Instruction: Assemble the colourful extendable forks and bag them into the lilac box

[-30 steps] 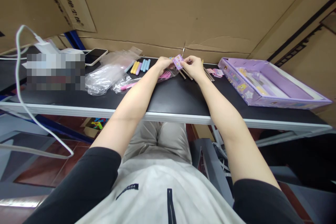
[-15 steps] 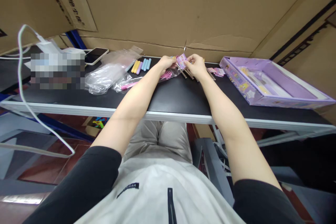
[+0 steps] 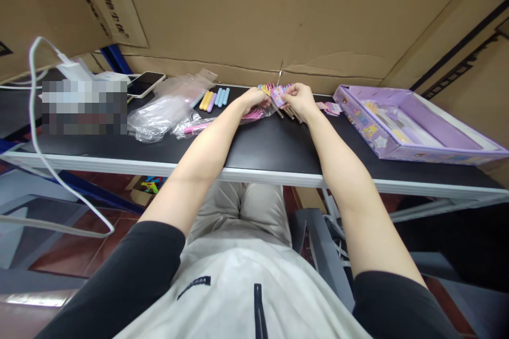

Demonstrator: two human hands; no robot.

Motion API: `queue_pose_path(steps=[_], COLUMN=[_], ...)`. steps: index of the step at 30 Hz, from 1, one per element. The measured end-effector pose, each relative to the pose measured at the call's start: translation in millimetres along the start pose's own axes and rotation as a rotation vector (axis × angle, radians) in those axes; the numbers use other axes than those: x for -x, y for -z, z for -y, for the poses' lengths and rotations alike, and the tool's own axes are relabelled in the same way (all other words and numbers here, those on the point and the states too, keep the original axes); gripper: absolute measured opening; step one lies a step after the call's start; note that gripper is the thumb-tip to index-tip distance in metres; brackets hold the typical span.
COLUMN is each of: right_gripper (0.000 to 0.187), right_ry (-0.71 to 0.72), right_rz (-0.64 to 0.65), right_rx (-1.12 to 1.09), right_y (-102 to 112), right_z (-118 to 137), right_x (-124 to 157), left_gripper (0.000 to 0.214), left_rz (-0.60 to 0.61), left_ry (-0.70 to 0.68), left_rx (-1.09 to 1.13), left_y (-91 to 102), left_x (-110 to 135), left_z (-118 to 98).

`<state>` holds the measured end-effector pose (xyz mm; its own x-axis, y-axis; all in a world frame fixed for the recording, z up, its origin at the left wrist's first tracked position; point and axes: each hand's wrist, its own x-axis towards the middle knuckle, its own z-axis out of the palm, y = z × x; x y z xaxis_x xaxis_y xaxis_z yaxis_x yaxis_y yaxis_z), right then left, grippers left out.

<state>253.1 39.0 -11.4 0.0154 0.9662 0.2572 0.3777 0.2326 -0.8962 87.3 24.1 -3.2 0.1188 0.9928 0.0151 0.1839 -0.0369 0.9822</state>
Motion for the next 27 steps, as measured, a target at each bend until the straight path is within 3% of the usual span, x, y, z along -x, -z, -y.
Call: queue_pose_path(steps=[13,19,27], right_gripper=[0.036,0.036,0.033], right_ry=[-0.037,-0.026,-0.114], right_rz=[0.063,0.059,0.091], right_rx=[-0.01,0.046,-0.014], right_y=[13,11,13], right_z=[6,5,18], right_x=[2,2,14], left_gripper=[0.043,0.046,0.044], left_rz=[0.038,0.023,-0.033], left_ry=[-0.03,-0.048,-0.028], left_rx=[0.03,0.038,0.016], left_y=[-2.6,-3.4,-4.0], left_x=[1,0,1], left_z=[1,3,1])
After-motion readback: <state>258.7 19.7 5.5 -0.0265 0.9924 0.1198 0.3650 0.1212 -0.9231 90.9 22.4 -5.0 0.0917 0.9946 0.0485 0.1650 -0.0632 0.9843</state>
